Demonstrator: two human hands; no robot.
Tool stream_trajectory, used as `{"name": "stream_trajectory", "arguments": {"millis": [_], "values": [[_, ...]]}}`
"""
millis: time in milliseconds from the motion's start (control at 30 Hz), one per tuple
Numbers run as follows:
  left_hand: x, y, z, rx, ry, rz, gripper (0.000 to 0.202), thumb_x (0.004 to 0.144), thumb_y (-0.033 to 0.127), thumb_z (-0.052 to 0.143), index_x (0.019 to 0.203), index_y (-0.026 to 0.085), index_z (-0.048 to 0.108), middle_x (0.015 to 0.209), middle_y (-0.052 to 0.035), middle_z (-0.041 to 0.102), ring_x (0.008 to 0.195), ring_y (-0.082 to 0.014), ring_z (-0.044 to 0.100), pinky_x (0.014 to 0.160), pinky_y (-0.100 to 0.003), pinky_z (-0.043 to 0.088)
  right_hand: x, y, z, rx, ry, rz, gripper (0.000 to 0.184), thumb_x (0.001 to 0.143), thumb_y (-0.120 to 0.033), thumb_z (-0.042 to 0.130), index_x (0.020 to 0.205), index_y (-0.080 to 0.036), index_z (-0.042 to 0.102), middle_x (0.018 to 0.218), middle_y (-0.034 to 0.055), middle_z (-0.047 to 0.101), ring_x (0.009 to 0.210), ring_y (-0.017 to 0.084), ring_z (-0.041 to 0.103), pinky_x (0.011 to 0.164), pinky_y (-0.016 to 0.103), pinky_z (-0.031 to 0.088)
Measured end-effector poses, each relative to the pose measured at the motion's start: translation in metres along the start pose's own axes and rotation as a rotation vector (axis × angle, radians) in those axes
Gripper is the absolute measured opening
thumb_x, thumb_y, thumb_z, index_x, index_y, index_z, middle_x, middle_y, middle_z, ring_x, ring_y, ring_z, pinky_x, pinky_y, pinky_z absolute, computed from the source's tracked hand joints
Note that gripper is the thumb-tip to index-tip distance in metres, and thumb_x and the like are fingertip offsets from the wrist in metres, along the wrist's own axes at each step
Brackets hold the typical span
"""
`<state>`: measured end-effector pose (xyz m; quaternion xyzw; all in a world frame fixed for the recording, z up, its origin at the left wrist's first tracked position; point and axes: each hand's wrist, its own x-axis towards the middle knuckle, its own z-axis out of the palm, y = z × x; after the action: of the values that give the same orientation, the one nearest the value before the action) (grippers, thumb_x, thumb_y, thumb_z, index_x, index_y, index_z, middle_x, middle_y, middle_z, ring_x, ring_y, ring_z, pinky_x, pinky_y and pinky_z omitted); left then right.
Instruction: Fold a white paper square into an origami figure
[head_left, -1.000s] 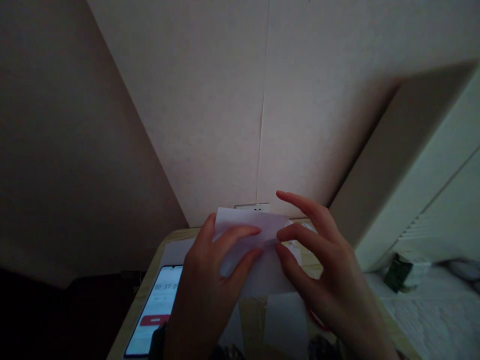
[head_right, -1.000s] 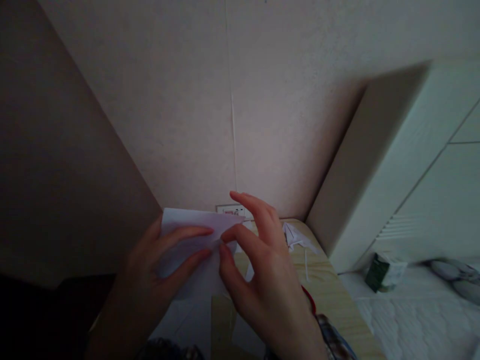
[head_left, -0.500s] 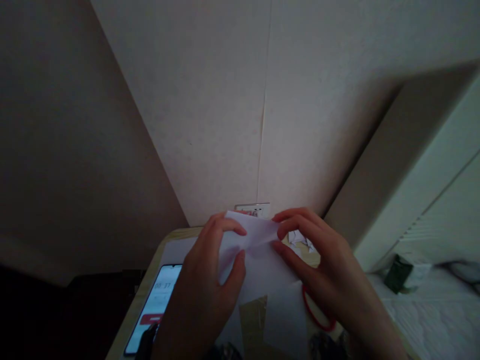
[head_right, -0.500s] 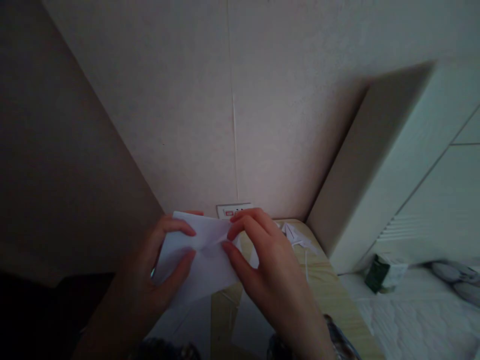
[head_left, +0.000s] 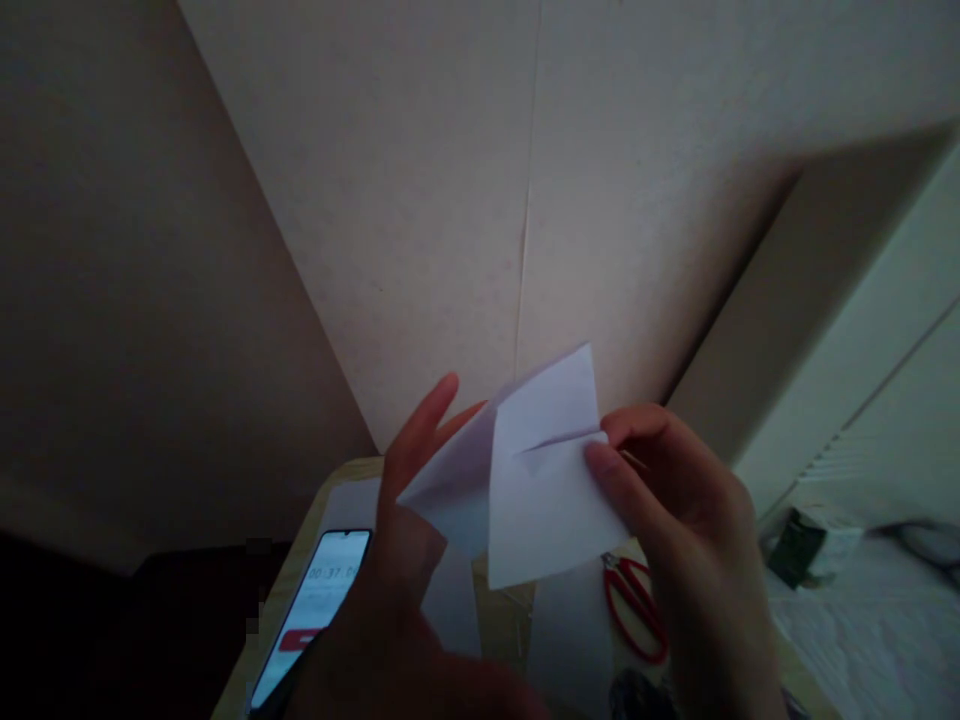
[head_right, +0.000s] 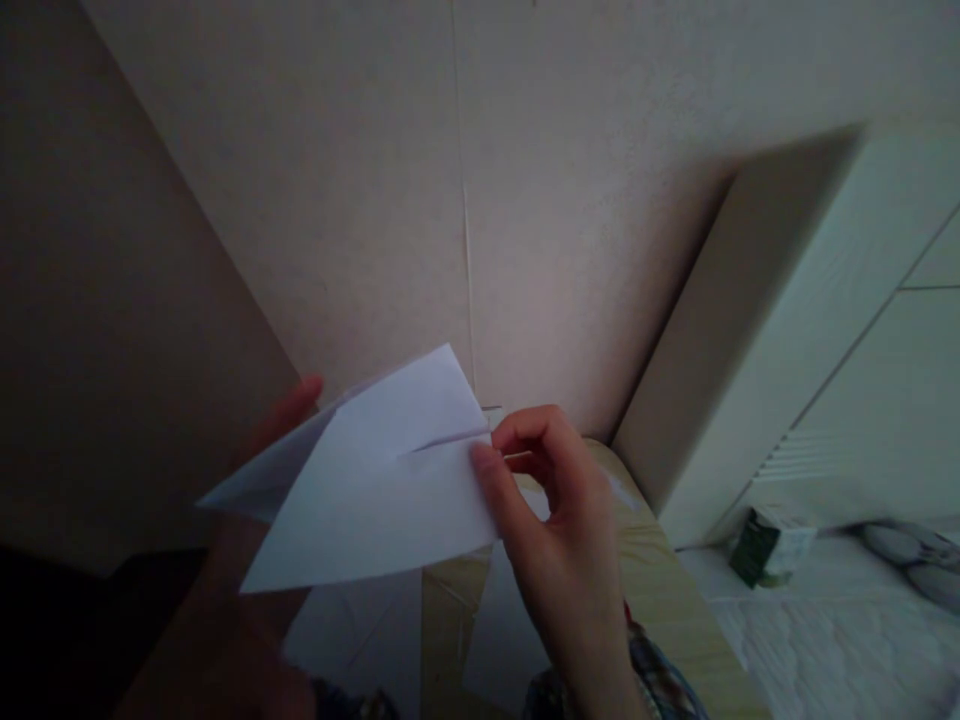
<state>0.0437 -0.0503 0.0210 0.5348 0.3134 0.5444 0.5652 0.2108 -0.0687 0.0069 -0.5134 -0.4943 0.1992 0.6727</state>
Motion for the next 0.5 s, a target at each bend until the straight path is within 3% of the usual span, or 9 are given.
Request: {"name": "stream_trajectory", "arguments": {"millis": [67,133,233,300,433,500], "values": [[-0.001,-0.002,0.002,0.062,0.007,-0.016,0.086,0.075,0.037,0.090,0.152,0.041,0.051,0.140,-0.0012,0.072,0.125,-0.0340,0.071,0.097,-0.044,0.063,-0.003,0.000,0.005,0.005,0.007,0.009,0.013,0.095,-0.032,0.069,0.083,-0.027,0.064,0.079,-0.0021,0.067,0.060,0.013,0.060,0.044,0.022,0.043],[0.000,-0.006,0.001,0.155,0.041,-0.046,0.090,0.072,0.029,0.091,0.151,0.043,0.051,0.143,0.0023,0.070,0.122,-0.0301,0.072,0.096,-0.039,0.064,-0.004,0.001,0.009,-0.003,0.002,-0.003,0.011,0.094,-0.031,0.069,0.085,-0.028,0.063,0.079,-0.0022,0.068,0.064,0.014,0.063,0.048,0.022,0.048],[0.005,-0.010,-0.005,0.228,0.016,-0.039,0.090,0.073,0.031,0.089,0.152,0.036,0.049,0.141,-0.0013,0.072,0.119,-0.0309,0.073,0.096,-0.041,0.064,-0.003,0.004,0.010,-0.042,-0.024,-0.048,0.012,0.090,-0.028,0.072,0.095,-0.029,0.061,0.084,-0.0023,0.070,0.073,0.016,0.068,0.058,0.025,0.057],[0.009,-0.012,-0.009,0.278,-0.016,0.033,0.091,0.074,0.033,0.089,0.154,0.035,0.045,0.147,-0.0037,0.068,0.120,-0.0313,0.073,0.097,-0.042,0.064,-0.002,0.006,0.010,-0.086,-0.037,-0.105,0.025,0.089,-0.026,0.073,0.110,-0.031,0.060,0.091,-0.0020,0.070,0.081,0.017,0.070,0.068,0.029,0.061],[0.011,-0.012,-0.013,0.472,-0.048,0.113,0.081,0.079,0.029,0.082,0.152,0.037,0.047,0.154,-0.0031,0.062,0.130,-0.0315,0.067,0.107,-0.047,0.058,0.000,0.009,0.007,-0.258,-0.089,-0.315,0.065,0.091,-0.021,0.072,0.147,-0.037,0.044,0.128,0.0037,0.065,0.117,0.022,0.066,0.096,0.040,0.061],[0.010,-0.011,-0.012,0.585,-0.065,0.130,0.075,0.081,0.027,0.079,0.149,0.037,0.050,0.150,-0.0035,0.066,0.134,-0.0333,0.065,0.110,-0.051,0.055,0.001,0.008,0.005,-0.362,-0.131,-0.415,0.069,0.091,-0.019,0.072,0.151,-0.038,0.042,0.146,0.0057,0.055,0.136,0.025,0.055,0.105,0.043,0.057]]}}
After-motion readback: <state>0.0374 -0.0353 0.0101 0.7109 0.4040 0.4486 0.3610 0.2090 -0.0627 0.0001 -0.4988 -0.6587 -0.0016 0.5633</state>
